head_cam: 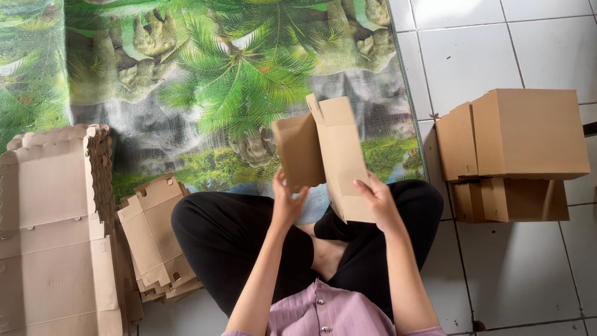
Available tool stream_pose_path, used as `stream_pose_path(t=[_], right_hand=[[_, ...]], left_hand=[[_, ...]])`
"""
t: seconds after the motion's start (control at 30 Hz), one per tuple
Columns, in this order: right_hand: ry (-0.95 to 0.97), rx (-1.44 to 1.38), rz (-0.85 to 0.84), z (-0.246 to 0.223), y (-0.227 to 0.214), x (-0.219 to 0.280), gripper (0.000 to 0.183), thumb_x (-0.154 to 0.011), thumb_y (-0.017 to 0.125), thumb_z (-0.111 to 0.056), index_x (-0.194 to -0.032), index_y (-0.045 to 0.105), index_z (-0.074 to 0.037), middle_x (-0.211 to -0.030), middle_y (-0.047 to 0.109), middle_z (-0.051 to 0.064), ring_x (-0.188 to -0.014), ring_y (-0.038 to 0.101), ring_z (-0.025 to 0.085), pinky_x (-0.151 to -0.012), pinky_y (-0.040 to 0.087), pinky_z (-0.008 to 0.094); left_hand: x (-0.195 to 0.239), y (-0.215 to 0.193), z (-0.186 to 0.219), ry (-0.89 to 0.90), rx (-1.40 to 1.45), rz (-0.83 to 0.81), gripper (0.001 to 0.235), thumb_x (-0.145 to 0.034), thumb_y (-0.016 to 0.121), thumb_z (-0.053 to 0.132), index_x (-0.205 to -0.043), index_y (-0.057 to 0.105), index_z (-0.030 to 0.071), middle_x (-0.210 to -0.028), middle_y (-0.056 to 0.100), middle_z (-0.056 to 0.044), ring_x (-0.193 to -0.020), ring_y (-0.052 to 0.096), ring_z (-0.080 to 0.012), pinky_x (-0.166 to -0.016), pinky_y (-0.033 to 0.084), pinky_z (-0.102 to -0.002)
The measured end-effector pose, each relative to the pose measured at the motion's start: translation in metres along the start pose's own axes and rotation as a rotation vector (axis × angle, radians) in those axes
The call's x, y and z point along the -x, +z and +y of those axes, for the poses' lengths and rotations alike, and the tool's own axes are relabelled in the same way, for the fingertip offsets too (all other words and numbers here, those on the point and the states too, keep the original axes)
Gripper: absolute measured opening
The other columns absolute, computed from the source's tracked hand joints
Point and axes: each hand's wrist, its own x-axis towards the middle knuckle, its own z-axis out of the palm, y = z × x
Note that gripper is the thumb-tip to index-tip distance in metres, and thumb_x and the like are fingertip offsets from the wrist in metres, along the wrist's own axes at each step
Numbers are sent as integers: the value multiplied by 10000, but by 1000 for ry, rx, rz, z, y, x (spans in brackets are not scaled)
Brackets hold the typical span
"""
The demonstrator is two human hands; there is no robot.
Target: The person sits on the floor and assembles flat cardboard pieces into small boxes by folding and interlocking the flaps. They handle multiple cardboard pieces, folding them into shape and stacking the finished boxes to the side.
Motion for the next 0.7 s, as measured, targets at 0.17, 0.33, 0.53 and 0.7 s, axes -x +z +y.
stream_pose_path(t=[0.17, 0.33, 0.53, 0.7], right_hand=[[-37, -156, 94, -13, -34, 7, 357, -919, 570, -147, -1273, 590, -105, -1106, 643, 92, -996, 596, 175, -955, 464, 426], [-49, -241, 178, 144, -129, -25, 393, -932, 566, -133, -1323, 541, -106, -1129, 616, 94, -1023, 598, 197, -960, 456, 405], [2, -62, 129, -14, -70, 7, 664, -933, 530, -318, -1472, 248, -51, -1462, 283, 298, -1351, 273, 442, -1057, 262, 586], [5, -91, 122, -1, -64, 9, 543, -976, 485, -252, -1455, 298, -78, -1448, 331, 265, -1294, 374, 454, -1005, 349, 567]], left_hand=[[-23, -35, -14, -40, 90, 122, 590, -841, 661, 51, -1342, 355, -1, -1086, 591, -215, -841, 632, -264, -678, 545, -339], [-18, -69, 45, -13, 154, 120, 234, -887, 527, 20, -1066, 674, 55, -887, 694, -75, -771, 581, -120, -673, 513, -253], [-33, -112, 65, 90, 138, 315, 162, -993, 562, 212, -1053, 684, 123, -919, 647, -25, -810, 575, -110, -787, 476, -267], [-21, -119, 157, 681, -201, 544, 213, -1050, 488, 103, -1212, 622, 70, -1038, 670, -133, -913, 648, -202, -839, 501, -321]])
